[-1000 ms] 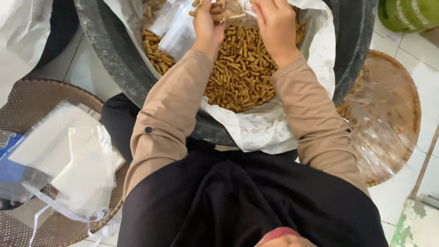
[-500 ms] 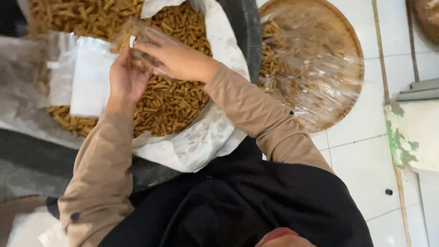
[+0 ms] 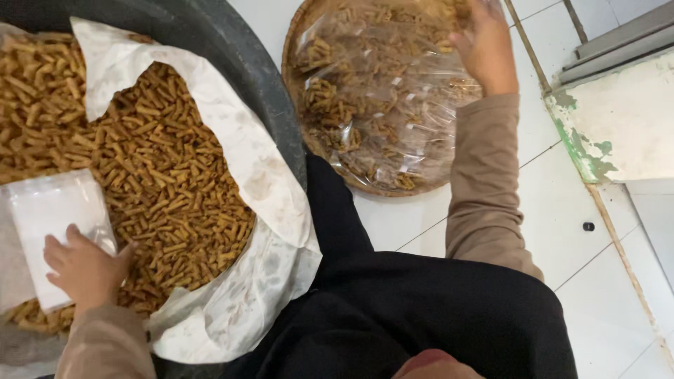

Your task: The person sits on the floor beside a large basin filled with brown puffed snack sticks and fills clear plastic bags by hand. They grab handfuls of the snacks, push them into a plastic bag held open on the basin, press the contents down, and set filled bags aside on a woven tray.

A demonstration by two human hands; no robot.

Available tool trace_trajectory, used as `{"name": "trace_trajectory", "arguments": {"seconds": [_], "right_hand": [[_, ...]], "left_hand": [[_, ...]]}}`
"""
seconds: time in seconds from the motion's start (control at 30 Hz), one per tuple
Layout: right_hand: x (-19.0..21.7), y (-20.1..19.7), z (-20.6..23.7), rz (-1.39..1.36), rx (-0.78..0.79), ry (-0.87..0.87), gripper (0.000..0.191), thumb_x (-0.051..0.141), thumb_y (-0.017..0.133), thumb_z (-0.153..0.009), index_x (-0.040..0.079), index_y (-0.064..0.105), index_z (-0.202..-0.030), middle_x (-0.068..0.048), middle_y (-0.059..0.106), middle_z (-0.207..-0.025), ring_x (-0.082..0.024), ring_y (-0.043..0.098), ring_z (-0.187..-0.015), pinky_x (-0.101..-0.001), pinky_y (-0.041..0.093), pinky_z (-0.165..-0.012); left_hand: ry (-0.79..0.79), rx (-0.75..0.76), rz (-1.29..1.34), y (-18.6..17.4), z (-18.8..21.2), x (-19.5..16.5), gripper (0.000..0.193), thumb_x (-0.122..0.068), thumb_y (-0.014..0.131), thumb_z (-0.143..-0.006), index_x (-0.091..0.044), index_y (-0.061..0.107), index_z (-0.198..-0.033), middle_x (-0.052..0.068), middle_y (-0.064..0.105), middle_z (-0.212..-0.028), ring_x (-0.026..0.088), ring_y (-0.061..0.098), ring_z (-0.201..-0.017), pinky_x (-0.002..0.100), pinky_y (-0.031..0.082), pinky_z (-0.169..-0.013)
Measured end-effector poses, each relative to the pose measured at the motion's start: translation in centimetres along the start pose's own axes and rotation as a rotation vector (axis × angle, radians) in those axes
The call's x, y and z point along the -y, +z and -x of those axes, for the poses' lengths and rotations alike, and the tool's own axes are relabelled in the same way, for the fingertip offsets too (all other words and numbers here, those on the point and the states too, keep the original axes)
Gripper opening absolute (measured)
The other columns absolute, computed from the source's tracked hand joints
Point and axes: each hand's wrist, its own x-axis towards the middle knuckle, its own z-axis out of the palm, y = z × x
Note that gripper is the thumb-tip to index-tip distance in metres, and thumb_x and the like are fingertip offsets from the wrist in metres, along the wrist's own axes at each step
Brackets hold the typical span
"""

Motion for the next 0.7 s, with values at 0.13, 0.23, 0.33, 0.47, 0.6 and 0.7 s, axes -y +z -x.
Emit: {"name": "trace_trajectory", "arguments": {"seconds": [0.13,0.23,0.33,0.47,0.6,0.7], "right_hand": [[-13.5,0.7,2.2,0.179,0.206,0.294,0.036,0.013,0.081,-0.097,0.005,0.069,-0.131,-0.021,0.071,-0.123,-0.042,0.062,-0.118,-0.0482,0.051,-0.101],[-20.3,2.3,2.6,0.011,0.216,0.431,0.038,0.019,0.079,-0.097,0.003,0.068,-0.13,-0.018,0.072,-0.119,-0.032,0.065,-0.113,-0.0425,0.051,-0.098],[-23.8,4.5,1.2,-0.208,0.144,0.534,0.049,0.021,0.077,-0.096,-0.001,0.061,-0.137,-0.015,0.066,-0.122,-0.025,0.065,-0.108,-0.0375,0.051,-0.093],[-25.0,8.5,-1.9,-0.33,0.037,0.555,0.047,0.026,0.077,-0.102,-0.003,0.063,-0.136,-0.015,0.067,-0.117,-0.024,0.064,-0.106,-0.0357,0.052,-0.089],[-25.1,11.5,-4.2,-0.606,0.117,0.67,0.034,0.016,0.066,-0.099,0.001,0.073,-0.129,-0.011,0.075,-0.116,-0.021,0.065,-0.101,-0.0349,0.05,-0.085],[-24.9,12.3,-5.7,-0.392,0.175,0.518,0.03,0.005,0.06,-0.098,-0.003,0.074,-0.123,-0.02,0.075,-0.117,-0.03,0.07,-0.108,-0.0389,0.054,-0.09]], "left_hand": [[-0.057,0.073,-0.019,2.5,0.1,-0.1,0.087,-0.042,0.089,-0.08,-0.002,0.047,-0.145,0.026,0.051,-0.137,0.045,0.056,-0.122,0.06,0.051,-0.093],[-0.042,0.076,-0.107,3.3,0.0,-0.9,0.072,-0.04,0.085,-0.086,-0.002,0.049,-0.136,0.02,0.055,-0.127,0.041,0.062,-0.115,0.055,0.056,-0.088],[-0.037,0.059,-0.178,3.6,-0.4,-2.4,0.063,-0.038,0.083,-0.089,-0.002,0.051,-0.13,0.019,0.058,-0.123,0.039,0.064,-0.111,0.053,0.057,-0.082],[-0.031,0.098,-0.127,3.4,-1.2,-4.2,0.056,-0.041,0.078,-0.101,0.0,0.053,-0.129,0.022,0.066,-0.11,0.041,0.069,-0.092,0.052,0.057,-0.079],[-0.047,0.143,-0.114,3.1,-2.4,-4.3,0.049,-0.028,0.075,-0.099,0.0,0.054,-0.133,0.02,0.072,-0.091,0.039,0.072,-0.08,0.05,0.058,-0.074],[-0.081,0.133,-0.158,2.9,-2.8,-3.6,0.032,-0.021,0.071,-0.101,-0.003,0.061,-0.126,0.017,0.074,-0.087,0.037,0.073,-0.08,0.049,0.058,-0.074]]}}
